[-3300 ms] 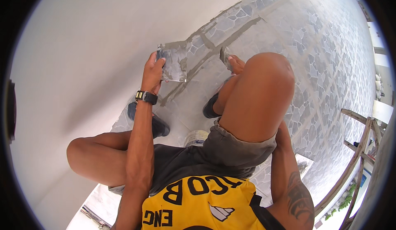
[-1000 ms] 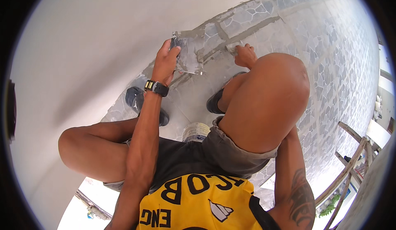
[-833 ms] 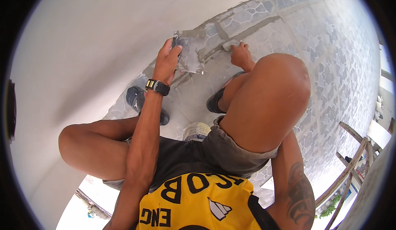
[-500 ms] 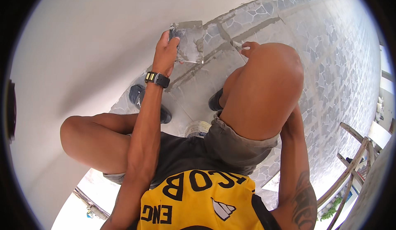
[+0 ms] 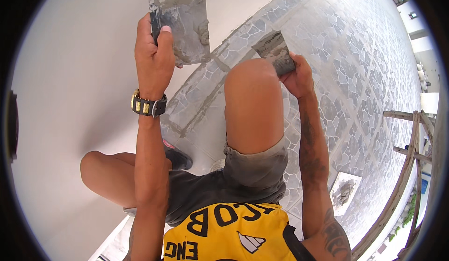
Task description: Applying mortar or grout to fill gaps between floor stones using putty knives.
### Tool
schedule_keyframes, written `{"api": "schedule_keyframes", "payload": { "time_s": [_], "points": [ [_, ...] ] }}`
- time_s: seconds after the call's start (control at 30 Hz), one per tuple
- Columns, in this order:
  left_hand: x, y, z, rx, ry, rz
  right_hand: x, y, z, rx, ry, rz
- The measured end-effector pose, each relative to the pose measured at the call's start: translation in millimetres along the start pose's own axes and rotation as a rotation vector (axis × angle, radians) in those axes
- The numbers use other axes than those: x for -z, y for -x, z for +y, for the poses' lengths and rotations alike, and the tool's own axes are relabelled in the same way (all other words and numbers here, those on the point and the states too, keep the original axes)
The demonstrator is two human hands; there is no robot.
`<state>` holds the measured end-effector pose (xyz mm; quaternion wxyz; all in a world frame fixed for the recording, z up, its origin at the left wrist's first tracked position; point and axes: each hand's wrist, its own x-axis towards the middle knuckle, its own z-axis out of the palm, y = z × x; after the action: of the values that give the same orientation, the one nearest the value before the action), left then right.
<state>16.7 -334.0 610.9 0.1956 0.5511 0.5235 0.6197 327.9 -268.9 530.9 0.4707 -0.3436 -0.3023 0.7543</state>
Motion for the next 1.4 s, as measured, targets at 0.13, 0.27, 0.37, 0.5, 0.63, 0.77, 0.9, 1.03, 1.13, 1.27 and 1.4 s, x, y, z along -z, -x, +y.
{"api": "schedule_keyframes", "payload": {
  "time_s": [0.13, 0.27, 0.37, 0.5, 0.63, 0.77, 0.9, 1.03, 1.13, 1.27, 1.4],
  "points": [
    [-22, -45, 78, -0.179, -0.045, -0.046, -13, 24, -44, 0.110, 0.104, -0.222],
    [-32, -63, 132, -0.234, -0.090, -0.145, -48, 59, -84, 0.211, 0.109, -0.216],
    [-25, -61, 142, -0.045, 0.030, -0.209, -83, 91, -99, 0.304, 0.129, -0.171],
    [-8, -48, 153, 0.402, 0.399, -0.272, -126, 114, -98, 0.567, 0.394, -0.127],
    [19, -31, 145, 0.580, 0.631, -0.296, -164, 113, -76, 0.578, 0.332, -0.258],
    [36, -23, 137, 0.646, 0.668, -0.240, -178, 106, -52, 0.541, 0.333, -0.250],
    [71, -28, 128, 0.591, 0.696, -0.208, -180, 97, -39, 0.594, 0.545, -0.245],
    [89, -31, 132, 0.499, 0.700, -0.209, -191, 99, -31, 0.519, 0.714, -0.085],
    [95, -30, 120, 0.408, 0.627, -0.142, -214, 106, -27, 0.593, 0.654, -0.035],
    [93, -19, 106, 0.468, 0.680, -0.069, -240, 118, -14, 0.856, 0.936, 0.097],
    [77, -12, 117, 0.521, 0.802, -0.040, -250, 113, -13, 1.349, 1.251, -0.030]
  ]
}}
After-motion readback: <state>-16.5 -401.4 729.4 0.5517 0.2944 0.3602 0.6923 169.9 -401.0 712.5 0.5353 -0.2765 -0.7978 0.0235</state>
